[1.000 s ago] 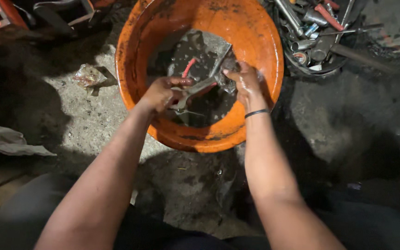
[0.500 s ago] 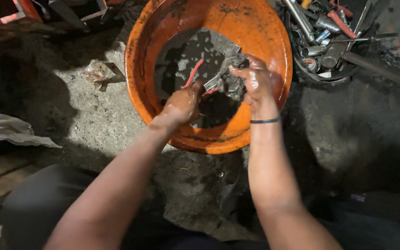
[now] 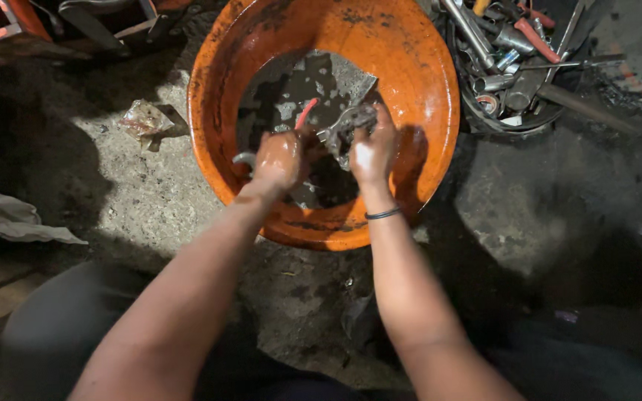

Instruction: The person washes various metal tools, including wrenches, pliers, and screwdrivers, in an orange plastic basin filled with water. They scrub the tools by hand, rinsing them in the water and handling them one by one to remove dirt and grime.

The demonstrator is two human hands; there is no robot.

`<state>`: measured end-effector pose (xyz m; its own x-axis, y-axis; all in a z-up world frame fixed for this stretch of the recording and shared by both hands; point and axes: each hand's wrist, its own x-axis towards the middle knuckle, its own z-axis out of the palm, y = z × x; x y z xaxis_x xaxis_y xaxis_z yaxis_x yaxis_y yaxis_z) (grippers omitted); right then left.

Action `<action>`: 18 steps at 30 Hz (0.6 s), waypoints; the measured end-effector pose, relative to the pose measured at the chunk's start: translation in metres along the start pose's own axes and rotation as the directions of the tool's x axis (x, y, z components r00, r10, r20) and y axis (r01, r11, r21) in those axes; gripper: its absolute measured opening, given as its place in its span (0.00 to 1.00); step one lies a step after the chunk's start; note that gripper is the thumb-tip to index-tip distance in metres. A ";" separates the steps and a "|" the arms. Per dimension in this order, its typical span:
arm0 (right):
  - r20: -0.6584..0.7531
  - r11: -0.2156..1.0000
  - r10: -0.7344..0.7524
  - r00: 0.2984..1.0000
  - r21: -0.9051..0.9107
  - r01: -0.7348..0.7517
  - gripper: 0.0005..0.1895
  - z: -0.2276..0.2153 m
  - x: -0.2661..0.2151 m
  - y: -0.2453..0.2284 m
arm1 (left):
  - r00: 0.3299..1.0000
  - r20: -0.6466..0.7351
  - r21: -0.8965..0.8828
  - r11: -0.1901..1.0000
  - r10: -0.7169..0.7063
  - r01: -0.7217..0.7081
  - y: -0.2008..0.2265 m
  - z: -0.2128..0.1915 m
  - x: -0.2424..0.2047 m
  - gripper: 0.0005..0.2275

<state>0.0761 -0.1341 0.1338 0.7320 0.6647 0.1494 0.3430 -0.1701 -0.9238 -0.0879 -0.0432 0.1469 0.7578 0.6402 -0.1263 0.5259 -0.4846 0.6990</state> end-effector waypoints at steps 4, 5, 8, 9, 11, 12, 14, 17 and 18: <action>0.058 0.917 -0.211 0.976 -0.333 0.219 0.19 -0.018 0.010 0.026 | 0.988 0.061 -0.131 0.981 -0.139 0.146 0.001 0.006 -0.003 0.11; 0.001 0.987 -0.099 0.995 -0.126 0.098 0.18 -0.024 0.021 0.033 | 0.994 0.036 -0.124 0.986 -0.103 0.107 -0.003 0.006 -0.004 0.11; 0.000 0.987 0.160 0.987 -0.034 -0.160 0.15 -0.036 0.039 0.041 | 0.996 -0.085 -0.183 0.983 -0.014 -0.002 -0.015 0.011 -0.004 0.09; 0.026 0.914 0.190 0.981 -0.371 -0.167 0.14 -0.044 0.038 0.040 | 0.991 -0.131 -0.210 0.977 0.009 -0.037 -0.019 0.014 -0.004 0.08; 0.076 0.747 0.221 0.972 -0.654 -0.118 0.15 -0.046 0.035 0.043 | 0.990 -0.141 -0.282 0.959 0.001 -0.041 -0.023 0.021 0.003 0.06; 0.110 0.760 0.213 0.971 -0.643 -0.093 0.18 -0.041 0.033 0.050 | 0.989 -0.145 -0.317 0.947 -0.004 -0.043 -0.025 0.022 0.004 0.06; 0.198 0.636 0.234 0.952 -0.772 0.004 0.18 -0.034 0.026 0.072 | 0.985 -0.171 -0.406 0.911 -0.005 -0.066 -0.023 0.023 0.006 0.08; 0.299 0.362 0.269 0.916 -0.912 0.192 0.13 -0.009 -0.002 0.116 | 0.985 -0.166 -0.583 0.810 -0.040 -0.065 -0.014 0.021 0.014 0.08; 0.319 0.424 0.213 0.923 -0.882 0.207 0.14 0.003 -0.013 0.128 | 0.986 -0.157 -0.645 0.762 -0.057 -0.059 -0.013 0.019 0.018 0.08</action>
<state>0.1085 -0.1626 0.0130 0.5611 0.8097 -0.1719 0.8160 -0.5759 -0.0496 -0.0737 -0.0370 0.1221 0.6569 0.7520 -0.0540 0.1073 -0.0224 0.9940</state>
